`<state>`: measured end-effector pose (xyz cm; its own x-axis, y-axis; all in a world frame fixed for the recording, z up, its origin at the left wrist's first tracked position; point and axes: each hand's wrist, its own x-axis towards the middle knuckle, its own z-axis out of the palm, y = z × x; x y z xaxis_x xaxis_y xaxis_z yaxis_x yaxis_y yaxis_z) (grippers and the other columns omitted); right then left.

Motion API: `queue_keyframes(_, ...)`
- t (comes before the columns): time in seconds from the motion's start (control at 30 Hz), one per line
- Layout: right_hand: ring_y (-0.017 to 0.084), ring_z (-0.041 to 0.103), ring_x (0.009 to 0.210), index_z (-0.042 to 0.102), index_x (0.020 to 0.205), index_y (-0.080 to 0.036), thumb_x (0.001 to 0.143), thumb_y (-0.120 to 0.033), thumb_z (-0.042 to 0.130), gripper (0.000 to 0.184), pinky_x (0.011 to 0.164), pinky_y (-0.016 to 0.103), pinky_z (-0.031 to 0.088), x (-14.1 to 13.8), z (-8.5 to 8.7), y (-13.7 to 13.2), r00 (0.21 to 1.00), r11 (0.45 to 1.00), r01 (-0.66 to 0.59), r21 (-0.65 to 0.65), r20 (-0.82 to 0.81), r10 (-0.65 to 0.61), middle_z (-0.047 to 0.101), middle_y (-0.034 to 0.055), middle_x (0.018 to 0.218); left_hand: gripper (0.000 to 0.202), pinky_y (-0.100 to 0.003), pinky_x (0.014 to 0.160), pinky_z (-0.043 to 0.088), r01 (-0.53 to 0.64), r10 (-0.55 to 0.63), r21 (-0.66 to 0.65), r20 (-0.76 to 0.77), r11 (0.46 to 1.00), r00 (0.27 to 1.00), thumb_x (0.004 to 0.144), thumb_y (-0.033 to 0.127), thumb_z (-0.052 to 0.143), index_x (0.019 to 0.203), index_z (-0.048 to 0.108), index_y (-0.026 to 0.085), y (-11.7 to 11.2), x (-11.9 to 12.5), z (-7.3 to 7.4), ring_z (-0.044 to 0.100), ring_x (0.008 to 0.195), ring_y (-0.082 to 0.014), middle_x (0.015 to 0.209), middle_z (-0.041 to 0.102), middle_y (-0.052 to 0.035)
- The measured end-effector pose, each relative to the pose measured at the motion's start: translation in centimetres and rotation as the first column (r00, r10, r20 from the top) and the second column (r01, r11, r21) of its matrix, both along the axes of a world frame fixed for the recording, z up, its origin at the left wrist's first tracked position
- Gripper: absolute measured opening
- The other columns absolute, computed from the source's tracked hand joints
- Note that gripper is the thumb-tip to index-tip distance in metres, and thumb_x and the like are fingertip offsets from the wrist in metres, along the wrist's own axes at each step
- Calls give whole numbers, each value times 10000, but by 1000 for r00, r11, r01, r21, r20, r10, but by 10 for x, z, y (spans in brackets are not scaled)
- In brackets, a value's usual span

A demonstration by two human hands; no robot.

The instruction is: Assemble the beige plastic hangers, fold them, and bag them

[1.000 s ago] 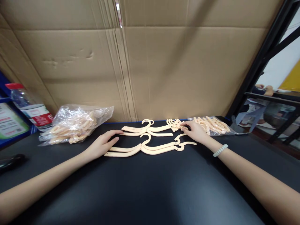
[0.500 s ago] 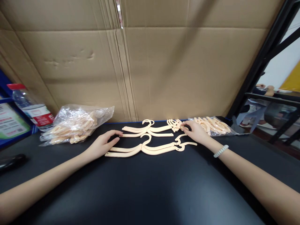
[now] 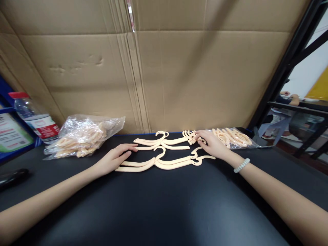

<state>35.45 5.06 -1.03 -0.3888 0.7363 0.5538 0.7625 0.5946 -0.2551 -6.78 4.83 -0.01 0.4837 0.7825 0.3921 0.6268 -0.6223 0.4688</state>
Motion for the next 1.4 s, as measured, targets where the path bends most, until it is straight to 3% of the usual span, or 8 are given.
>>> queue_keyframes(0.3, 283, 603, 1094, 625, 1141, -216, 890, -256, 460, 302, 957, 512, 486, 4, -8, 5, 997, 1000, 10, 30, 72, -12, 663, 118, 1145, 248, -419, 965, 510, 18, -19, 18, 44, 1000, 999, 871, 338, 500, 914, 708, 210, -2, 4, 3, 671, 1039, -243, 1063, 734, -75)
queue_keyframes(0.7, 293, 590, 987, 701, 1015, -231, 896, -228, 488, 244, 888, 506, 485, 7, -7, 12, 986, 996, 22, 85, 161, -35, 694, 100, 991, 205, -370, 823, 564, -67, 52, 86, 164, 994, 985, 855, 338, 545, 864, 696, 198, -7, 5, 5, 699, 902, -226, 934, 748, -64)
queue_keyframes(1.1, 292, 559, 891, 723, 912, -232, 927, -242, 475, 249, 803, 469, 485, 2, -5, 12, 976, 991, 35, 130, 209, -62, 680, 96, 880, 152, -320, 700, 543, -128, 110, 163, 119, 978, 987, 828, 310, 588, 872, 685, 201, -13, 9, 8, 663, 742, -195, 831, 721, -34)
queue_keyframes(1.3, 295, 580, 983, 689, 1045, -194, 879, -164, 497, 256, 867, 480, 490, 2, -6, 11, 975, 991, 26, 130, 216, -53, 692, 111, 1026, 126, -292, 668, 533, -114, 94, 198, 106, 974, 990, 828, 287, 577, 862, 661, 200, -13, 10, 7, 646, 715, -177, 801, 688, -26)
queue_keyframes(1.4, 285, 605, 940, 691, 1028, -180, 876, -128, 467, 276, 833, 458, 514, 1, -7, 12, 975, 991, 31, 126, 215, -58, 699, 117, 978, 112, -290, 641, 524, -106, 85, 206, 107, 973, 991, 818, 272, 580, 858, 649, 193, -12, 9, 6, 634, 682, -174, 764, 667, -19)
